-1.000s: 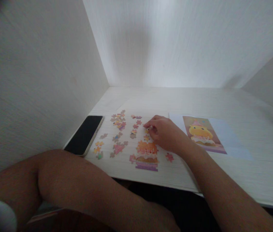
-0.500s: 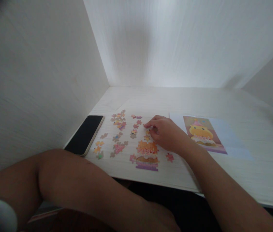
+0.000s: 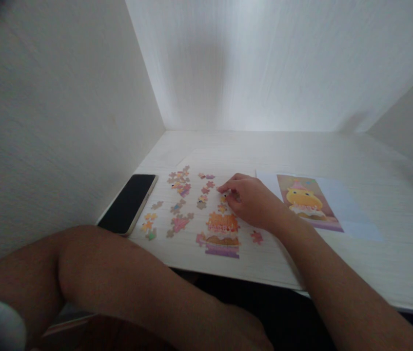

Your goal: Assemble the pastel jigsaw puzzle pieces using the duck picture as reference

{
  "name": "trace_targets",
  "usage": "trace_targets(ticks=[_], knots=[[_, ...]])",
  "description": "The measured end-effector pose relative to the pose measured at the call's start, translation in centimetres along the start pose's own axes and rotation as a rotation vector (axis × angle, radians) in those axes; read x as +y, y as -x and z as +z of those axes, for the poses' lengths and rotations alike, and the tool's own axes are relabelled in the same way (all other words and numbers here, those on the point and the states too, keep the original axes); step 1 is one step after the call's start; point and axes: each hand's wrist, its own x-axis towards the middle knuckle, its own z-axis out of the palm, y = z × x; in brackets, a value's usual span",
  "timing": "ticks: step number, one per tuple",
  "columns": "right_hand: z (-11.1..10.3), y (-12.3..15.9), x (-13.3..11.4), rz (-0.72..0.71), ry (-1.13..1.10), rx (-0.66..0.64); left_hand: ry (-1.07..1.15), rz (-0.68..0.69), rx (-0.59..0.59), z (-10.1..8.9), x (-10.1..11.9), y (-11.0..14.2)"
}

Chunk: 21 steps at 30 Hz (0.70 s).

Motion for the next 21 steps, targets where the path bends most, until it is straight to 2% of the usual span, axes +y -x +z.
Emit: trace_targets(ticks=[12, 16, 21], knots=[[-0.2, 0.0, 0.1, 0.001, 0.028, -0.011, -0.033, 0.063, -0.005, 0.6, -0.9, -0.5], [-0.2, 0.0, 0.1, -0.003, 0.032, -0.013, -0.034, 0.021, -0.009, 0.5, -0.9, -0.2], [-0.3, 0.0, 0.1, -0.002, 0.015, -0.023, -0.016, 0.112, 0.030, 0.7, -1.8, -0.4]])
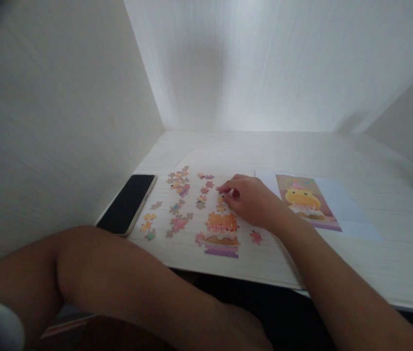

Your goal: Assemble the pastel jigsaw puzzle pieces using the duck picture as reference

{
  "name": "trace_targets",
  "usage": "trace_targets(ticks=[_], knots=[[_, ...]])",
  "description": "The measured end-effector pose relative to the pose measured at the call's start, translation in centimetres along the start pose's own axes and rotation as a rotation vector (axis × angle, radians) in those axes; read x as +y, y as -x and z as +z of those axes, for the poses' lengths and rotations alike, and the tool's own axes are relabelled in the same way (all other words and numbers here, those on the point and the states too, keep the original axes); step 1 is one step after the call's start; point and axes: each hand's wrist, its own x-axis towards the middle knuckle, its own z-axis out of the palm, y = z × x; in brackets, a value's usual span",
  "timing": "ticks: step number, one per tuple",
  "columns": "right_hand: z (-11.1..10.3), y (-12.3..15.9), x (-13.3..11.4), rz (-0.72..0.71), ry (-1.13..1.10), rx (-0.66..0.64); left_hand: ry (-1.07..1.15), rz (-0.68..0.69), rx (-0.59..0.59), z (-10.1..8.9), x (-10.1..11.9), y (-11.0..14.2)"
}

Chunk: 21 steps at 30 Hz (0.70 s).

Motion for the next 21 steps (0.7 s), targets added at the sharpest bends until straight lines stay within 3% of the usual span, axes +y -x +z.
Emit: trace_targets(ticks=[11, 16, 21], knots=[[0.1, 0.0, 0.2, 0.019, 0.016, -0.008, -0.022, 0.094, 0.067, 1.2, -2.0, -0.5], [0.0, 0.0, 0.1, 0.019, 0.030, -0.004, -0.022, -0.011, -0.016, 1.0, -1.0, -0.5], [-0.1, 0.1, 0.0, 0.013, 0.025, -0.004, -0.103, -0.048, 0.025, 0.8, 0.3, -0.1]])
